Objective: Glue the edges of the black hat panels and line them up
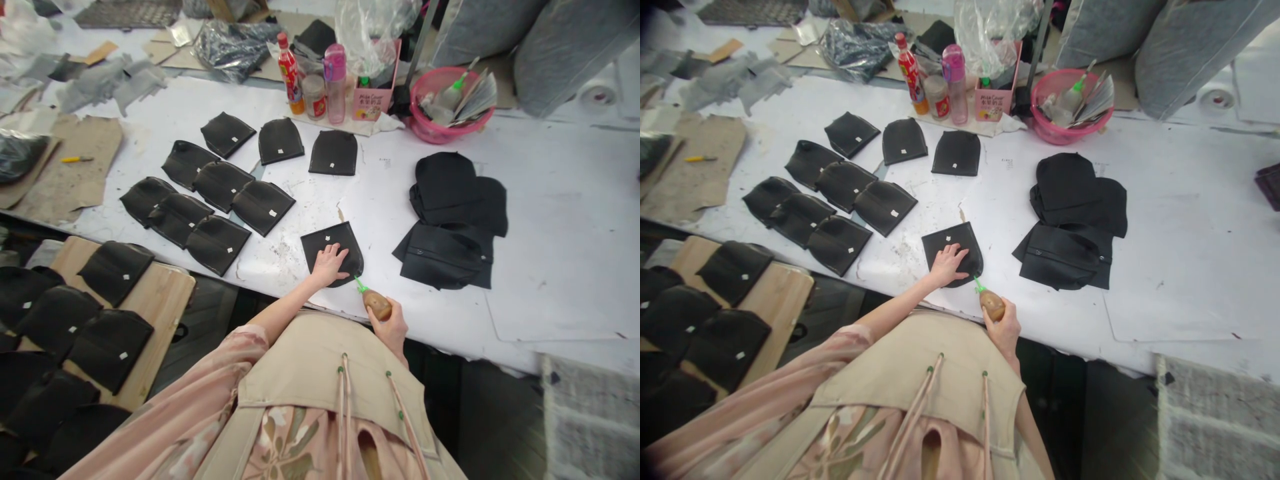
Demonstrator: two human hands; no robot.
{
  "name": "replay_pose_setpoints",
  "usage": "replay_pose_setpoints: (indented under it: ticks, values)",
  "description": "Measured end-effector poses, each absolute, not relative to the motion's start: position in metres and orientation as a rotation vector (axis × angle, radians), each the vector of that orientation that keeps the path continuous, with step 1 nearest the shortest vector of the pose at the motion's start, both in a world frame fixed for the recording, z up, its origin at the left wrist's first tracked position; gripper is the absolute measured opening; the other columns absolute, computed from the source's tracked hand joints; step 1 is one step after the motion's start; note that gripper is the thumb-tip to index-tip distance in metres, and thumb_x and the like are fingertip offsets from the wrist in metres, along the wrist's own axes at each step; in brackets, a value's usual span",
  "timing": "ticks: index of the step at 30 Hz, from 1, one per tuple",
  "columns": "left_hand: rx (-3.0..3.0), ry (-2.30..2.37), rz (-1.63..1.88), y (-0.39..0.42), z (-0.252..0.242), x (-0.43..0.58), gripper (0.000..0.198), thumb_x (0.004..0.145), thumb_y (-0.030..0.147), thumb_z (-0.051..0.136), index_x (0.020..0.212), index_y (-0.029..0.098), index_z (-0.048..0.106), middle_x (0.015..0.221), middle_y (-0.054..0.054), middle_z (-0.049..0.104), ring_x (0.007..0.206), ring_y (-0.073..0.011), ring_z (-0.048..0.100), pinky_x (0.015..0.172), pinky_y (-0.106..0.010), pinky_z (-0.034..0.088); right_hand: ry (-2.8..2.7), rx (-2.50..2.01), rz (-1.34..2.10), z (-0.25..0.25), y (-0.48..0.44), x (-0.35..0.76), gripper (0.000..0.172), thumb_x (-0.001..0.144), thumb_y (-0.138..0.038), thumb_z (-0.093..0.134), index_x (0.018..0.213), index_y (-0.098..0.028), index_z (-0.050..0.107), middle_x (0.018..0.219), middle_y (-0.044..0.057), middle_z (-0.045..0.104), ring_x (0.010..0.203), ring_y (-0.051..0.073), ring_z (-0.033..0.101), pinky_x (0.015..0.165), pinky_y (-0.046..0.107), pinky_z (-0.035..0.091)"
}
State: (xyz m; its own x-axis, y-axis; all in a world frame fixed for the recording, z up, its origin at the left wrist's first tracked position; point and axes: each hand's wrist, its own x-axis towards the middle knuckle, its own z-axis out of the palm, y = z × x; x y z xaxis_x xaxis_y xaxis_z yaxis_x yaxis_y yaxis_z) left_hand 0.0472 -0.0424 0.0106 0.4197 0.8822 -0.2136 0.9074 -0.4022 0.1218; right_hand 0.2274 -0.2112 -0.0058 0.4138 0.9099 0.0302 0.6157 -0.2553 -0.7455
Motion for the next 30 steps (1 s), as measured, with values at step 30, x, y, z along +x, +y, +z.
replay_pose_setpoints:
  ticks: [30]
  values:
    - [2.395, 1.411, -0.147, -0.038, 0.015, 0.031, 0.077, 0.072, 0.043, 0.075, 0.139, 0.024, 0.042, 0.144, -0.011, 0.037, 0.128, -0.0298, 0.039, 0.099, -0.041, 0.041, -1.361, -1.973, 0.638, -0.006, -0.217, 0.221, 0.055, 0.074, -0.059, 0.062, 0.111, -0.020, 0.057, 0.100, 0.008, 0.067, 0.086, 0.024, 0.065, 0.074, 0.035, 0.053]
